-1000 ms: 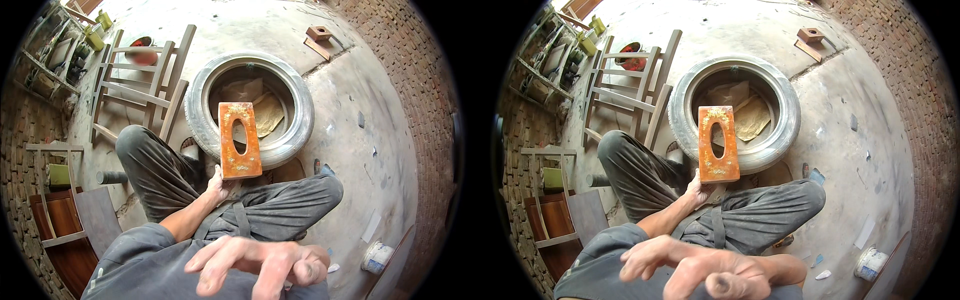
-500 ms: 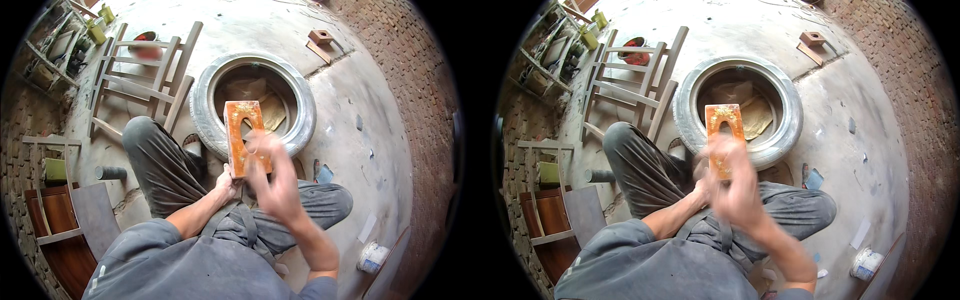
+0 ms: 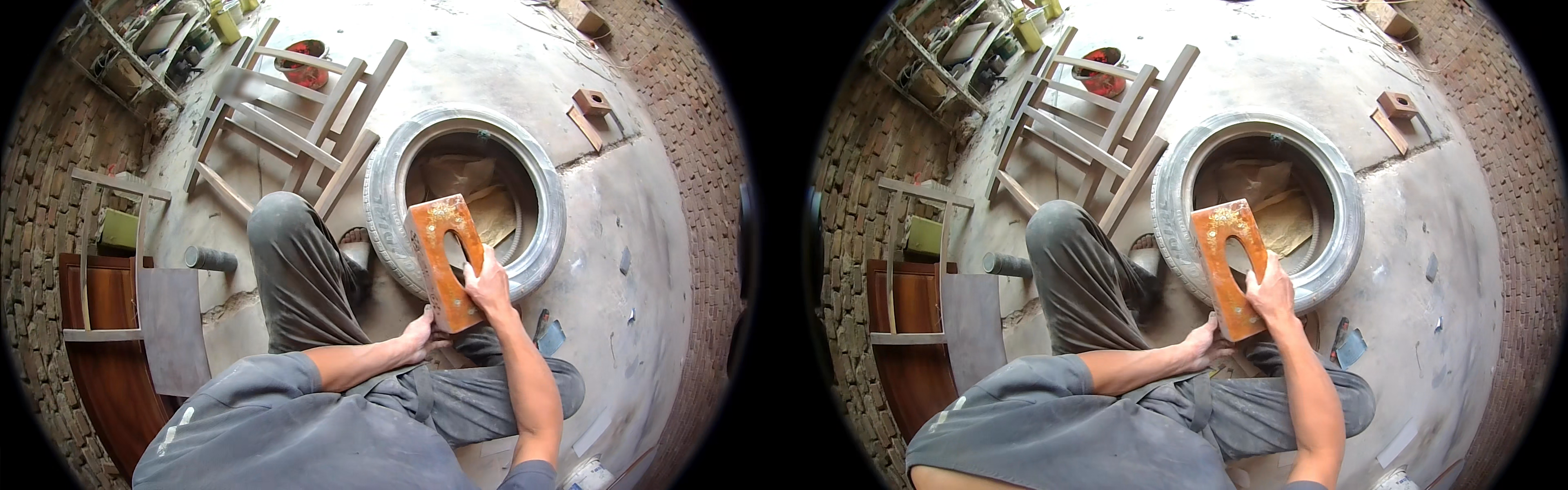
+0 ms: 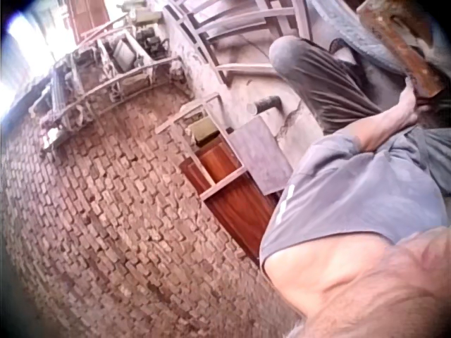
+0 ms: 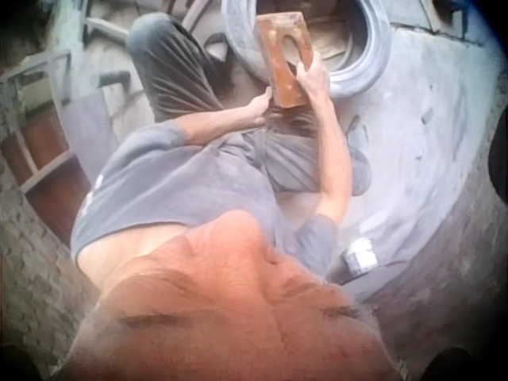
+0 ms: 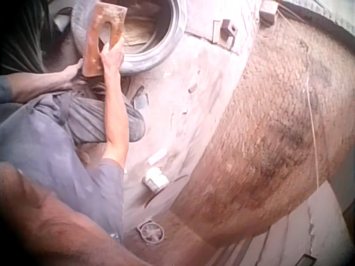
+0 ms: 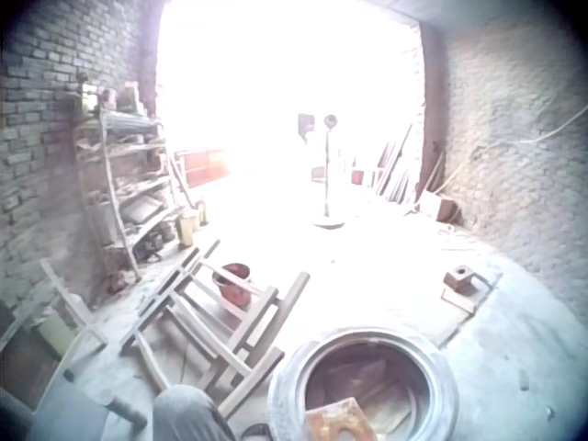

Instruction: The person applies glue to the edges of a carved wooden block, spreads it with a small tool, and then sands the surfaces and edges using a handheld electric sander. The person sits cross-legged on the floor during the task.

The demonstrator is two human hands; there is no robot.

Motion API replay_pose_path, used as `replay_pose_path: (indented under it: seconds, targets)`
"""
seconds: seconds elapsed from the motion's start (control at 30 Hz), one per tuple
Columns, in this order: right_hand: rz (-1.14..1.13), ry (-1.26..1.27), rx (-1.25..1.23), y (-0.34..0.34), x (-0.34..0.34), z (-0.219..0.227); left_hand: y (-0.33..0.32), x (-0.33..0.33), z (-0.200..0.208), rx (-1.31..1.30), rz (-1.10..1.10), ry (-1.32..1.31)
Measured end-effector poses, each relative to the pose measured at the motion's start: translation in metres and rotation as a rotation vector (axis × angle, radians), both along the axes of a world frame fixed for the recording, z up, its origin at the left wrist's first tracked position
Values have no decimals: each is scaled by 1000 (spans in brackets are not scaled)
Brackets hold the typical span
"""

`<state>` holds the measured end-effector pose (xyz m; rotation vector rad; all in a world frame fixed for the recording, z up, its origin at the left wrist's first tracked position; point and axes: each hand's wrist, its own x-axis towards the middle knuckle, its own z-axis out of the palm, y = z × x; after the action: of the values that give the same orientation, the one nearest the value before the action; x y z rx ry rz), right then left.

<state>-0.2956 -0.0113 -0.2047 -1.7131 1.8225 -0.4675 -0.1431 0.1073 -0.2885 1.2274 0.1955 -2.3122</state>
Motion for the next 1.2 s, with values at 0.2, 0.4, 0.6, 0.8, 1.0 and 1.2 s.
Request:
replay_pose_path:
  seconds: [0.2,0.4,0.6,0.8,1.0,1.2]
  targets:
    - [252,14,-168,-10,-11,4,4,-15,2,93,-83,27]
    - [252,59,-127,-16,-6,9,-7,10,54,-80,-486,-166]
    - [355,106,-164,-26,-6,-2,-27,87,119,-867,-724,-369]
    - [335,106,-251,-24,-9,-4,-137,154,227,-1289,-673,-834]
    - [331,105,-266,-18,-12,-9,-213,186,239,-1314,-661,-877]
    - [264,96,-358,-13,-32,-2,-208,175,316,-2011,-387,-918]
